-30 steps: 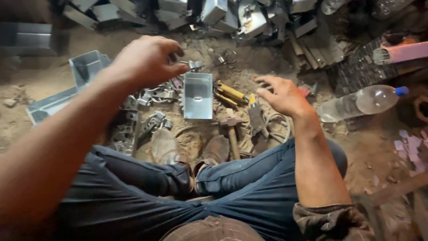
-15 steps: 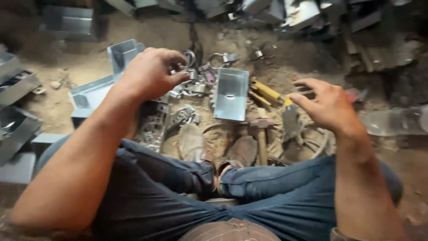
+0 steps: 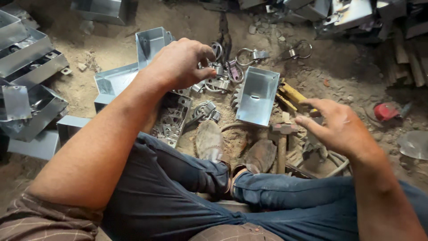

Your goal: The person sits on the floor and assembles a metal box with a bracket, tapping it into place with a hammer. They then use a welding torch to weld the bracket to the box, producing sparks and smoke.

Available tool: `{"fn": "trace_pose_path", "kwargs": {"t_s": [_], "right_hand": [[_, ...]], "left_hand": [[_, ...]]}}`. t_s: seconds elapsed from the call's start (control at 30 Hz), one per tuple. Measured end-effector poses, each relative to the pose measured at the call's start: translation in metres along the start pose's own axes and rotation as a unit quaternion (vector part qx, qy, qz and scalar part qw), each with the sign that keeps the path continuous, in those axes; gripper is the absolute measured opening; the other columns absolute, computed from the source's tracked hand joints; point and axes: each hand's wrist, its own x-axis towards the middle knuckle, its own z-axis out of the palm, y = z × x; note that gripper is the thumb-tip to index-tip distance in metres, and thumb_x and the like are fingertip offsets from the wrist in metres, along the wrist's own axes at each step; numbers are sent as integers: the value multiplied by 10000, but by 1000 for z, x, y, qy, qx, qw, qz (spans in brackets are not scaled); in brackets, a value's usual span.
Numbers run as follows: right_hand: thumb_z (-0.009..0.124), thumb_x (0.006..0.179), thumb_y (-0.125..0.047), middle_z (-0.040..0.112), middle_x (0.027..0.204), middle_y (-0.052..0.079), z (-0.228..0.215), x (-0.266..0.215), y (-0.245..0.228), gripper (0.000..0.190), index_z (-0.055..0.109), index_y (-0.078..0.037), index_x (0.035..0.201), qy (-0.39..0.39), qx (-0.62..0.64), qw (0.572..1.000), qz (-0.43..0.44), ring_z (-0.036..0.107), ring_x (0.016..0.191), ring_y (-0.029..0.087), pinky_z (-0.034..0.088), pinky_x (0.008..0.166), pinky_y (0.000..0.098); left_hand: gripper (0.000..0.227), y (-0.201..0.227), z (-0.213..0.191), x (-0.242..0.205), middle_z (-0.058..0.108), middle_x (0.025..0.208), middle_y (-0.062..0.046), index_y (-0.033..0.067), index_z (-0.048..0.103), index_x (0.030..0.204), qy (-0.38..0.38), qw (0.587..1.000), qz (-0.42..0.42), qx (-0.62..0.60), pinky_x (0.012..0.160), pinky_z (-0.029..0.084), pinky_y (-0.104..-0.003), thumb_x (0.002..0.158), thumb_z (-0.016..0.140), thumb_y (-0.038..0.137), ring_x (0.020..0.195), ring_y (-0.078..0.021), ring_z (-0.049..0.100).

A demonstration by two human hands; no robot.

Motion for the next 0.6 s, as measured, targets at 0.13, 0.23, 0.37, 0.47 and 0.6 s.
{"fn": "trace_pose_path", "kwargs": {"t_s": [0.13,0.23,0.37,0.47,0.6], "right_hand": [[693,851,-434,722,1166,163,11,1,-8,553,676,-112,1301,-41,-28,998,-23,694,1042,318,534,904,417],[695,843,-459,718,1182,173,17,1,-14,580,675,-98,1296,-50,-55,996,-44,683,1068,334,527,929,423],[693,840,-500,711,1218,173,23,3,-18,634,660,-71,1305,-61,-63,995,-44,680,1092,336,522,940,432],[684,849,-513,711,1226,173,25,3,-18,634,664,-58,1291,-57,-65,994,-64,676,1104,336,519,948,433],[679,843,-517,716,1214,170,27,2,-16,644,661,-59,1296,-62,-65,994,-66,675,1111,332,524,950,429]], "left_hand": [[351,-4,0,1,752,1073,-120,186,755,1133,-13,1000,-1,-1,876,539,-459,855,770,400,1002,-340,702],[364,-7,1,0,747,1075,-130,183,753,1139,-17,1000,2,-4,880,539,-460,853,774,407,1008,-348,699],[382,-9,3,1,750,1080,-125,191,748,1158,-31,999,-13,-5,889,541,-458,852,766,418,1015,-345,700],[395,-11,3,1,743,1095,-136,194,745,1177,-28,1000,-5,5,905,536,-454,858,765,426,1023,-346,699],[413,-13,5,0,748,1096,-136,195,740,1189,-36,999,-14,5,917,537,-451,852,764,432,1031,-343,704]]}}
